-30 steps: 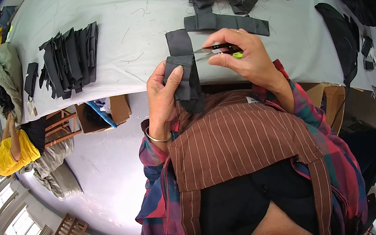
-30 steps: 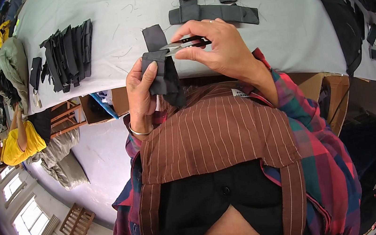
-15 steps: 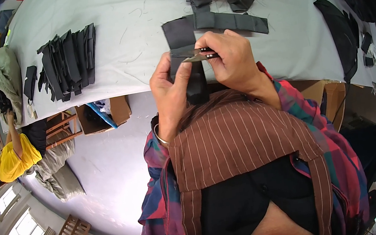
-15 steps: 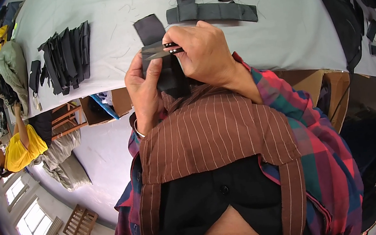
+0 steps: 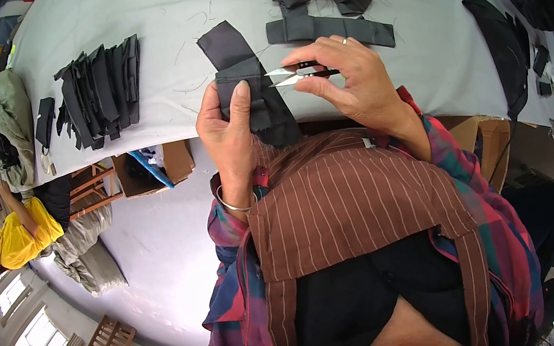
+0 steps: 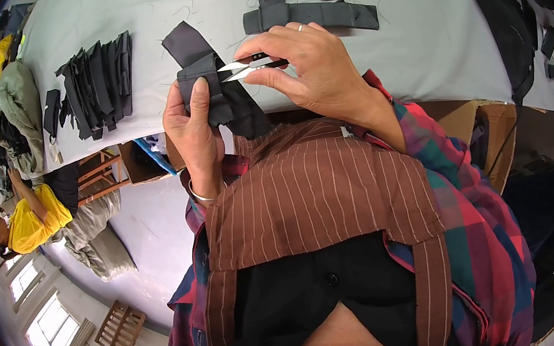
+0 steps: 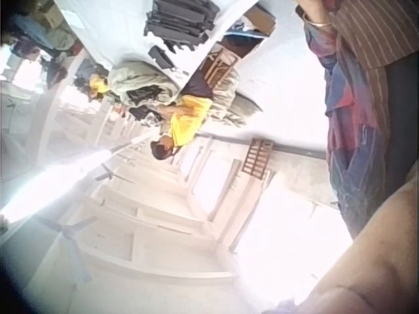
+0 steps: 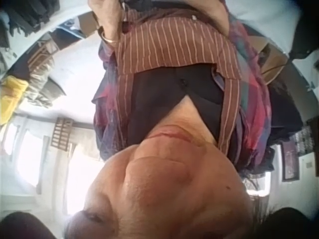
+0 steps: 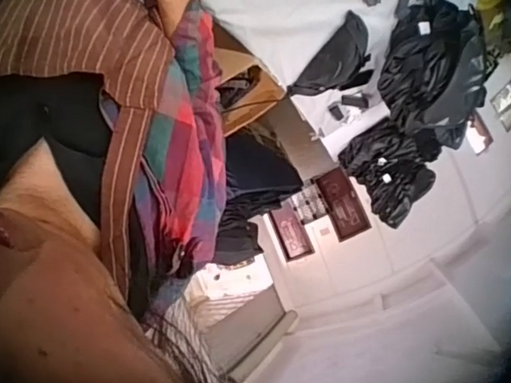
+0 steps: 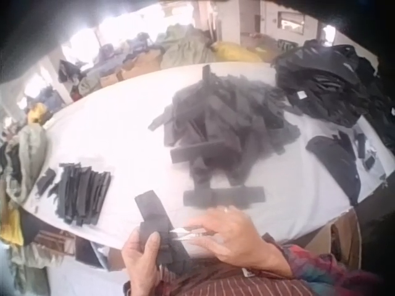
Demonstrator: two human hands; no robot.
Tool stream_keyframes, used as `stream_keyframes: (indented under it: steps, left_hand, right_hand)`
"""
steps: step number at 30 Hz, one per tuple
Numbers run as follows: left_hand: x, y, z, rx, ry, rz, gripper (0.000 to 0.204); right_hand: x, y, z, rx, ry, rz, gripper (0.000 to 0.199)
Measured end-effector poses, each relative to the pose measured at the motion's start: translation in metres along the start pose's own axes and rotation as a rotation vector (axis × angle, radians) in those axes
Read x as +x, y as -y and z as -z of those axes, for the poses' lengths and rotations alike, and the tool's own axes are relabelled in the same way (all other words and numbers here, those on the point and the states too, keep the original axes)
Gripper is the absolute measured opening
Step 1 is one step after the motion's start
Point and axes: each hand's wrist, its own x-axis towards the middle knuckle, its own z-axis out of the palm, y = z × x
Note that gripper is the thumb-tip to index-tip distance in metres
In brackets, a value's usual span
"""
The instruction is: Trimming excess material or loose threads from black fabric components using a small pair of snips.
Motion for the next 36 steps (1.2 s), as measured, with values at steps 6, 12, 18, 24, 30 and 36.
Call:
stream_keyframes:
  steps: [6, 12, 18, 24, 30, 36]
  left_hand:
    - [-0.003, 0.004, 0.002, 0.049, 0.023, 0.009, 0.017]
    - [-0.003, 0.002, 0.003, 0.043, 0.024, 0.028, 0.018]
    - [-0.005, -0.001, 0.001, -0.064, 0.058, 0.105, 0.019]
    - [-0.005, 0.000, 0.003, 0.052, 0.094, 0.104, 0.019]
    - [-0.004, 0.001, -0.001, 0.223, 0.180, 0.019, 0.015]
    - [-0.003, 0.003, -0.002, 0.338, 0.235, -0.069, 0.015]
  right_hand:
    - [0.002, -0.002, -0.002, -0.116, -0.044, 0.092, 0.017]
    - [0.002, -0.001, -0.005, -0.163, -0.058, 0.082, 0.015]
    - [0.004, -0.001, -0.006, -0.201, -0.100, 0.125, 0.016]
    - [0.004, -0.007, -0.008, -0.243, -0.166, 0.028, 0.016]
    - [0.005, 0.004, -0.009, -0.072, -0.024, 0.034, 0.017]
    - [0.007, 0.000, -0.016, -0.095, -0.031, 0.055, 0.013]
